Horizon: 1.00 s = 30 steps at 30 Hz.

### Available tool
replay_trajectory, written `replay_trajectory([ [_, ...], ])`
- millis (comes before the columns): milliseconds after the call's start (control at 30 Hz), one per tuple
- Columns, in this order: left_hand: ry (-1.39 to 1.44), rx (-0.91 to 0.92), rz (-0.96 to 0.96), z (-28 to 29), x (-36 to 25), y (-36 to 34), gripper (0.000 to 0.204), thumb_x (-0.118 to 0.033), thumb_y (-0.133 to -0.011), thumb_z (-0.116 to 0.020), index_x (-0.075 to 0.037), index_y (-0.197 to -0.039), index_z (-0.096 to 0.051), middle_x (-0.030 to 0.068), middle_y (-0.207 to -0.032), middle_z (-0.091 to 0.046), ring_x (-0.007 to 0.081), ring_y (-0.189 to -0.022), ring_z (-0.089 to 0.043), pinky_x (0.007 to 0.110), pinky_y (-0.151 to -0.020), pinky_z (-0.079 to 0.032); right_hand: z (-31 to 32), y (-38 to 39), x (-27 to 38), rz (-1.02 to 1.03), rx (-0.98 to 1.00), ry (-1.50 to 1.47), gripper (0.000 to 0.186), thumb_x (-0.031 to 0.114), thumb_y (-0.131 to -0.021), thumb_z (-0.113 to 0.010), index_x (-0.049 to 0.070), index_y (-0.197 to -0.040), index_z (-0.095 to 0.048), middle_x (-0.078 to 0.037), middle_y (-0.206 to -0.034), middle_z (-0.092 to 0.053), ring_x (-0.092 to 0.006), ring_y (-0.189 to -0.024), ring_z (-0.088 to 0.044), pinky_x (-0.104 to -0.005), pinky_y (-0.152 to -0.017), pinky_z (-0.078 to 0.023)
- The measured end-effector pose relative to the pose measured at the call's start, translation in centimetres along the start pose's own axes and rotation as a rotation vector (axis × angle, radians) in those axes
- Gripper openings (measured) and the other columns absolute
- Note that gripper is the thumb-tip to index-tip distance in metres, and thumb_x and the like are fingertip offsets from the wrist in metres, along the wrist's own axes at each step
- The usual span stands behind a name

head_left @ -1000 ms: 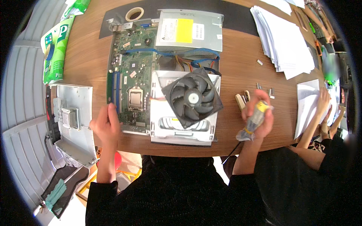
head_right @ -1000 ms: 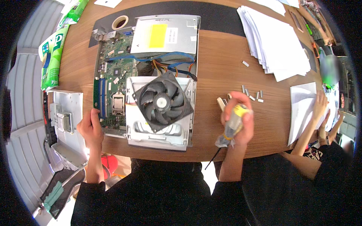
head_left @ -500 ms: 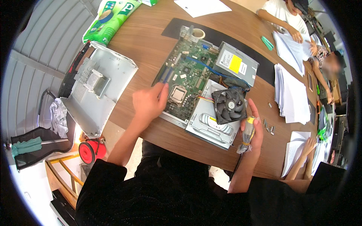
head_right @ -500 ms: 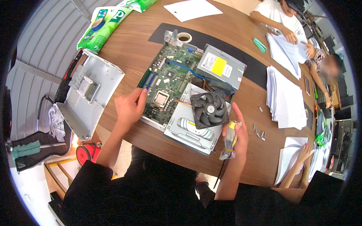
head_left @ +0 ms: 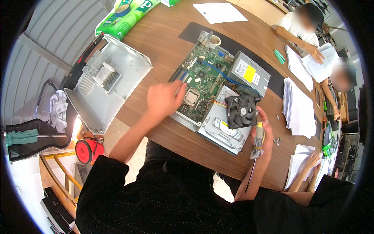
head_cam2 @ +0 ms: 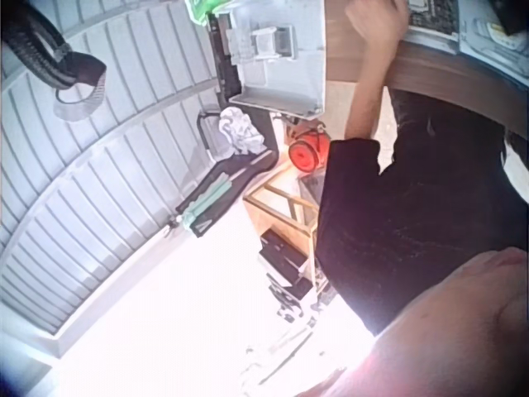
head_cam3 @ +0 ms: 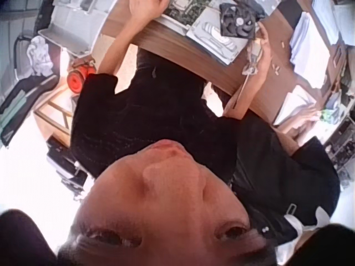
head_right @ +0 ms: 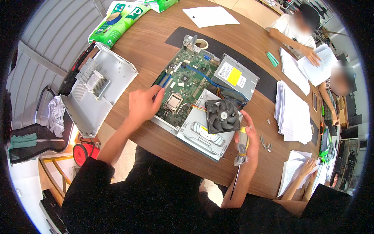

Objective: The person removes and reinstalls computer components inside a PC case on a wooden table, using a screwdriver to loosen and tighten screws on the power supply and optical drive while others sit nearby.

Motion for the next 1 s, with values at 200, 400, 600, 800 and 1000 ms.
replay_trajectory([
  [200,0.016,0.244,0.004,-3.3,2.9,-3.0,0.026,-0.032,-0.093,-0.058,-0.010,-0.091,-0.071,0.0202,-0.069,-0.064,0.0405,-0.064,-0.063,0.049,-0.057,-0.049,-1.4,1.4,-0.4,0.005,0.057,0.063,0.067,0.039,-0.089,-0.052,0.008,-0.146,-0.036,-0.003,-0.060,-0.057,-0.0076,-0.046,-0.050,-0.0203,-0.040,-0.037],
  [400,-0.076,0.273,-0.011,-4.2,4.9,-8.1,0.022,-0.028,-0.089,-0.063,-0.008,-0.089,-0.073,0.0142,-0.067,-0.065,0.0359,-0.064,-0.064,0.043,-0.059,-0.049,-5.7,4.1,-0.5,-0.116,0.057,0.128,0.067,0.028,-0.087,-0.054,0.008,-0.148,-0.032,-0.006,-0.065,-0.058,-0.0113,-0.059,-0.055,-0.0237,-0.055,-0.041],
  [600,0.066,0.195,-0.094,-8.3,4.8,-14.0,0.022,-0.026,-0.090,-0.063,-0.007,-0.095,-0.072,0.0141,-0.075,-0.068,0.0344,-0.070,-0.066,0.042,-0.065,-0.051,-7.1,5.7,-1.7,-0.138,0.147,0.062,0.069,0.024,-0.089,-0.054,0.005,-0.149,-0.027,-0.007,-0.067,-0.059,-0.0124,-0.060,-0.056,-0.0241,-0.056,-0.041],
  [800,0.048,-0.043,-0.344,-6.3,0.6,-13.4,0.029,-0.012,-0.089,-0.064,-0.002,-0.116,-0.064,0.0167,-0.114,-0.065,0.0317,-0.108,-0.061,0.036,-0.092,-0.046,-7.9,7.1,-2.4,-0.070,0.151,0.043,0.080,0.022,-0.090,-0.057,0.005,-0.155,-0.014,-0.007,-0.072,-0.060,-0.0110,-0.062,-0.056,-0.0235,-0.058,-0.042],
  [1000,0.220,0.102,-0.104,-0.2,-1.8,-0.7,0.054,-0.007,-0.091,-0.062,-0.003,-0.141,-0.043,0.0182,-0.148,-0.041,0.0300,-0.137,-0.040,0.041,-0.113,-0.031,-2.4,7.4,-5.4,-0.039,0.006,-0.047,0.056,0.039,-0.089,-0.058,-0.002,-0.127,-0.053,-0.005,-0.067,-0.056,-0.0080,-0.059,-0.051,-0.0202,-0.053,-0.037],
])
Point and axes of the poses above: each hand's wrist, its own y-axis away from the middle knuckle, its own z-axis out of the back of the hand, x = y × z, the point moved 10 cm from there along -y, towards the middle knuckle
